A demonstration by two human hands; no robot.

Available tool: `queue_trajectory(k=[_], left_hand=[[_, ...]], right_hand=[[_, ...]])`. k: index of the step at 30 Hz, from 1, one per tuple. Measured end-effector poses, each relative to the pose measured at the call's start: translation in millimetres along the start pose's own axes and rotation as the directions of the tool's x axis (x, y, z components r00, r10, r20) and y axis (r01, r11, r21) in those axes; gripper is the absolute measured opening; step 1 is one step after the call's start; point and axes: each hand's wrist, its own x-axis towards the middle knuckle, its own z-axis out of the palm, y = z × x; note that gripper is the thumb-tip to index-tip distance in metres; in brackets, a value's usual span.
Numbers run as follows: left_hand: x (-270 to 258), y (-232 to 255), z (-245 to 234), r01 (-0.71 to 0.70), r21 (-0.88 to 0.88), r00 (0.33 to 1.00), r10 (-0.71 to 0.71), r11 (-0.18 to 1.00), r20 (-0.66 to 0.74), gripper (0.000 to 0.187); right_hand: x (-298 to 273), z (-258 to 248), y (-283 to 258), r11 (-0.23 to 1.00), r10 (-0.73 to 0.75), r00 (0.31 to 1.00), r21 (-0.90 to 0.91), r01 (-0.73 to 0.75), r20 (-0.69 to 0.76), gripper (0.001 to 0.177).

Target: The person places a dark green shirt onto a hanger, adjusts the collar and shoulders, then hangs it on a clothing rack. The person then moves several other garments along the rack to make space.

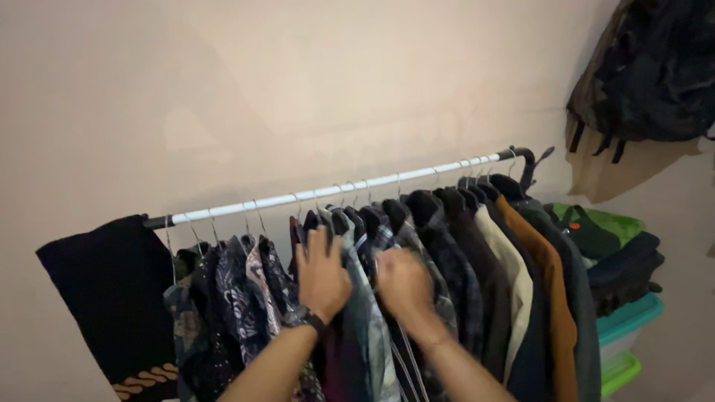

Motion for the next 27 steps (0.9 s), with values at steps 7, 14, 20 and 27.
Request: queue_trajectory(k=[7, 14, 20, 27], left_hand=[[0, 61, 10, -0.434, -0.356, 0.884, 0.468, 0.828, 0.011, 0.054], [-7, 82, 26, -0.267, -0.362, 0.891, 0.372, 0.893, 0.259, 0.056], [-8, 74, 37, -0.322, -0.359, 0.908, 0.393, 0.876, 0.143, 0.061], [-12, 77, 33, -0.264, -0.333, 0.931, 0.329, 0.905, 0.156, 0.063]], right_hand=[[11, -9, 97, 0.942, 0.335, 0.863, -0.118, -0.314, 0.379, 0.033], [5, 5, 129, 0.945, 0.298, 0.902, 0.038, -0.325, 0.313, 0.031], [24, -21, 115, 0.946, 0.322, 0.929, -0.015, -0.325, 0.183, 0.043], [7, -19, 158, 0.897, 0.443, 0.846, -0.164, -0.411, 0.297, 0.030]])
